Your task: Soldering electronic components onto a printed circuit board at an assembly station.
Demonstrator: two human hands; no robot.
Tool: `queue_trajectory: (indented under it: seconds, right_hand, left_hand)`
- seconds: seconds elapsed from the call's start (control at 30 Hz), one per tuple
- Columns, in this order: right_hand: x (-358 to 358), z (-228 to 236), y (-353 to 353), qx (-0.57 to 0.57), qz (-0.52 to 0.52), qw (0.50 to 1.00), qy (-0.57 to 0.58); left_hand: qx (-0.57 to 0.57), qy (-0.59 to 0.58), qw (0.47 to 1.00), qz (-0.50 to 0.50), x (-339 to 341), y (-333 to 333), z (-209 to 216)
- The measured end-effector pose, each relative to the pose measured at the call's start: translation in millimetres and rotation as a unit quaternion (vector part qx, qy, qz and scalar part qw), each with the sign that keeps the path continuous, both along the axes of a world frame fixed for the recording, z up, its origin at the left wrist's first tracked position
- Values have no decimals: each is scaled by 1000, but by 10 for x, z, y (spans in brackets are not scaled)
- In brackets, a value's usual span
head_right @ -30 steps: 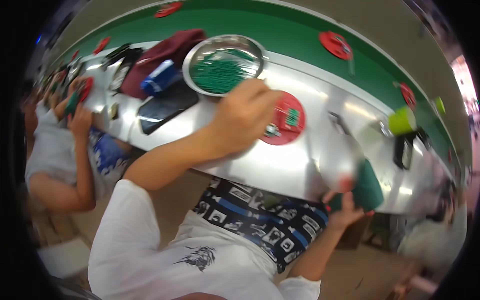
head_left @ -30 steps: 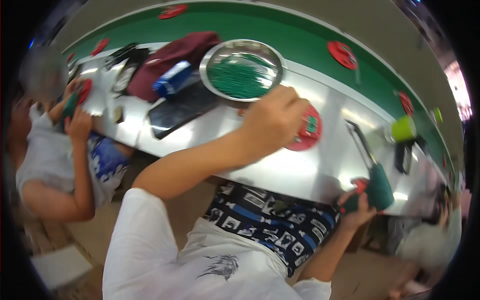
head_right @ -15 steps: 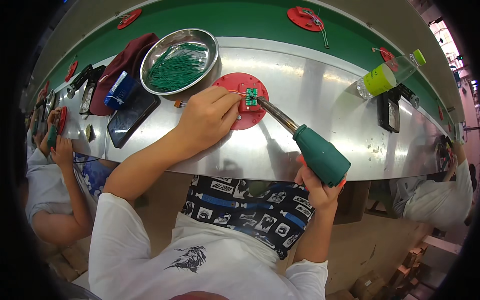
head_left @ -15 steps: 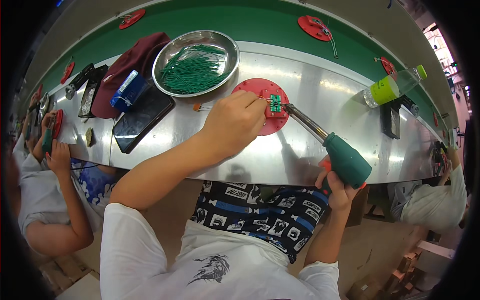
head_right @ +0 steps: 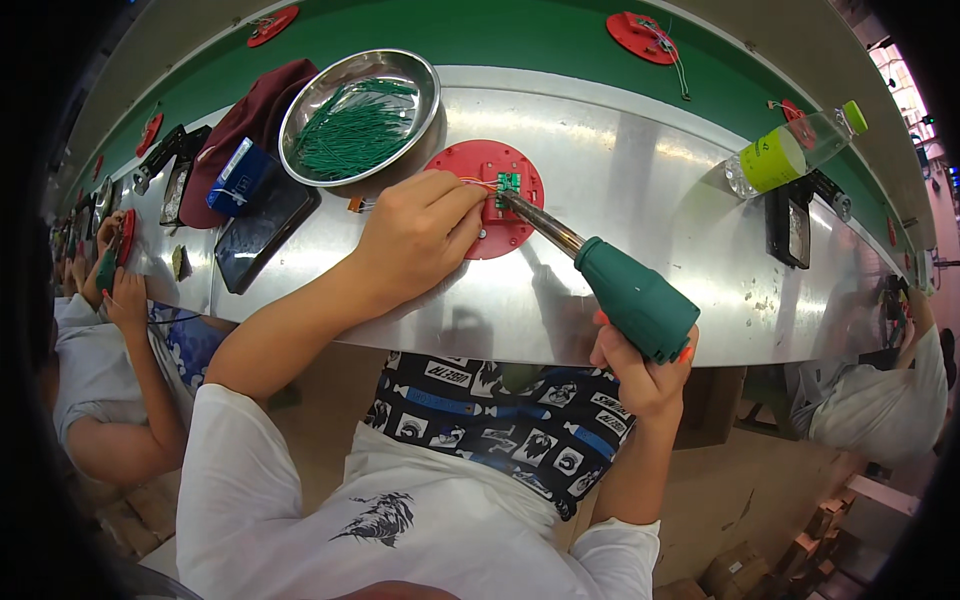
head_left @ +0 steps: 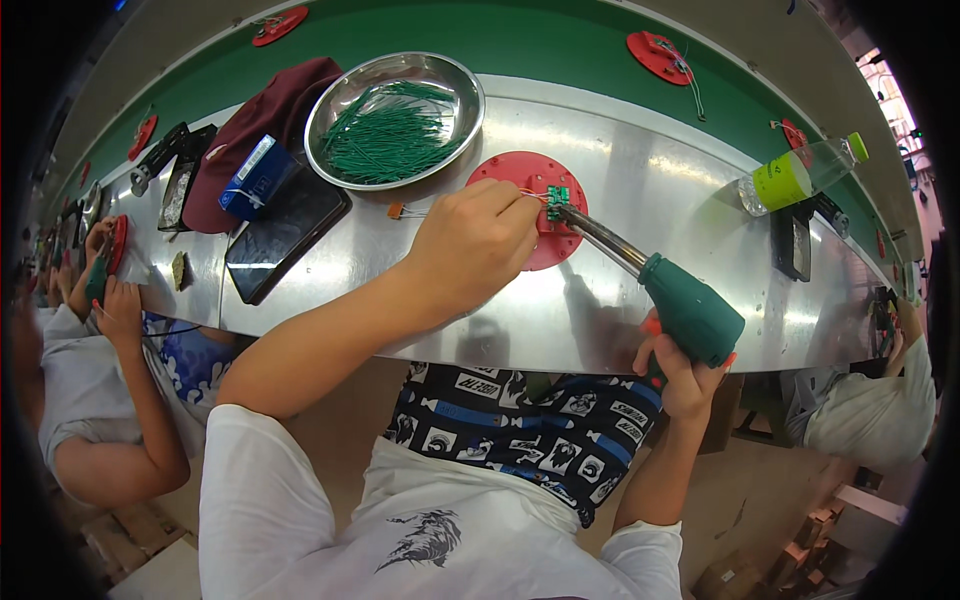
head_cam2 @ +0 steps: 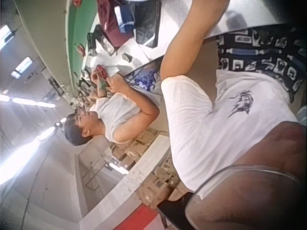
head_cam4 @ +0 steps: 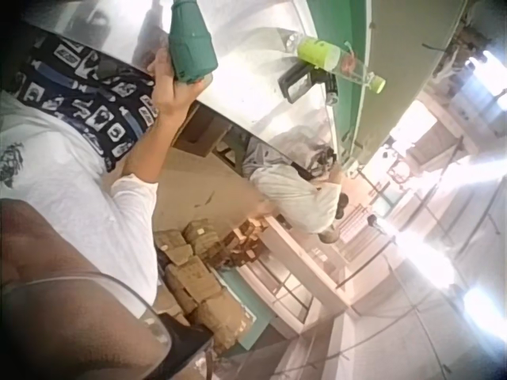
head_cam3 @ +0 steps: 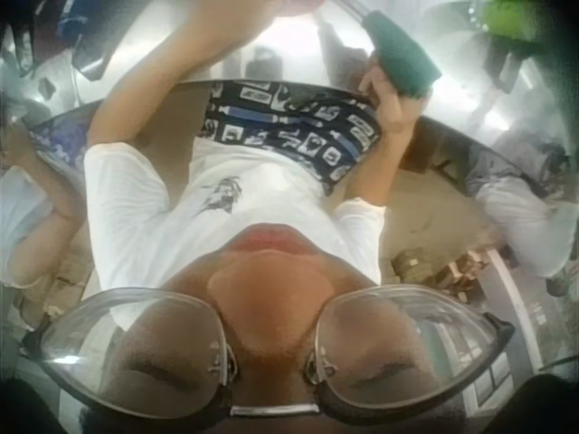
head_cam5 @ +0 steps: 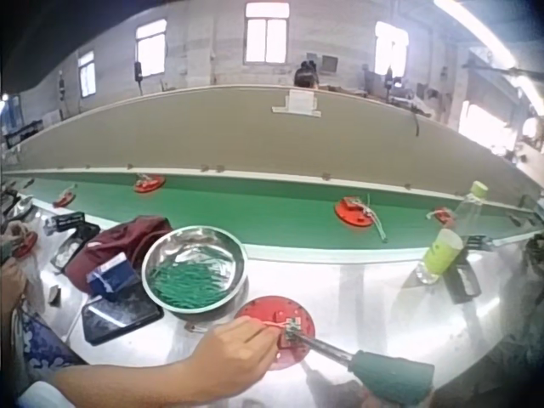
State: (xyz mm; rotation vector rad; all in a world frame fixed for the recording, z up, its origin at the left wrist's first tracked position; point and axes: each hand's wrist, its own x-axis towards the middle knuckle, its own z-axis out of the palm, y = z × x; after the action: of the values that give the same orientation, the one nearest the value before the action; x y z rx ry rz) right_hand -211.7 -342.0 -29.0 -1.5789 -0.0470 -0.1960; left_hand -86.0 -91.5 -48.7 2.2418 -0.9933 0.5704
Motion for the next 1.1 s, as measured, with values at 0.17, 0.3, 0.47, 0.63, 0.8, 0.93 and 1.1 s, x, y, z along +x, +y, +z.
queue_trajectory:
  seconds: [0.17,0.3,0.47,0.63,0.8,0.93,1.1]
  right_hand:
    - [48,-6,-49,53,35,997,41]
    - [-62,-189,-77,89,-25,995,-34]
    - [-82,-238,-249,58,-33,994,-87]
    - [-31,-237,-372,35,-89,989,-114]
    - [-3,-285,-476,94,-110,984,-100]
    - [41,-225,-441,112,-105,983,-105]
    - [7,-188,-359,109,-176,969,-133]
  left_hand:
    - [6,-9,1000,6,3,34,-10]
    - [-1,-24,1000,1,21,8,-52]
    - [19,-19,1000,-7,27,23,-69]
    - [6,-11,1000,-5,-16,40,-47]
    - [10,-23,1000,-16,31,18,3]
    - [-9,-3,1000,-7,-19,38,7]
    - [-17,-54,998,-18,57,-32,0]
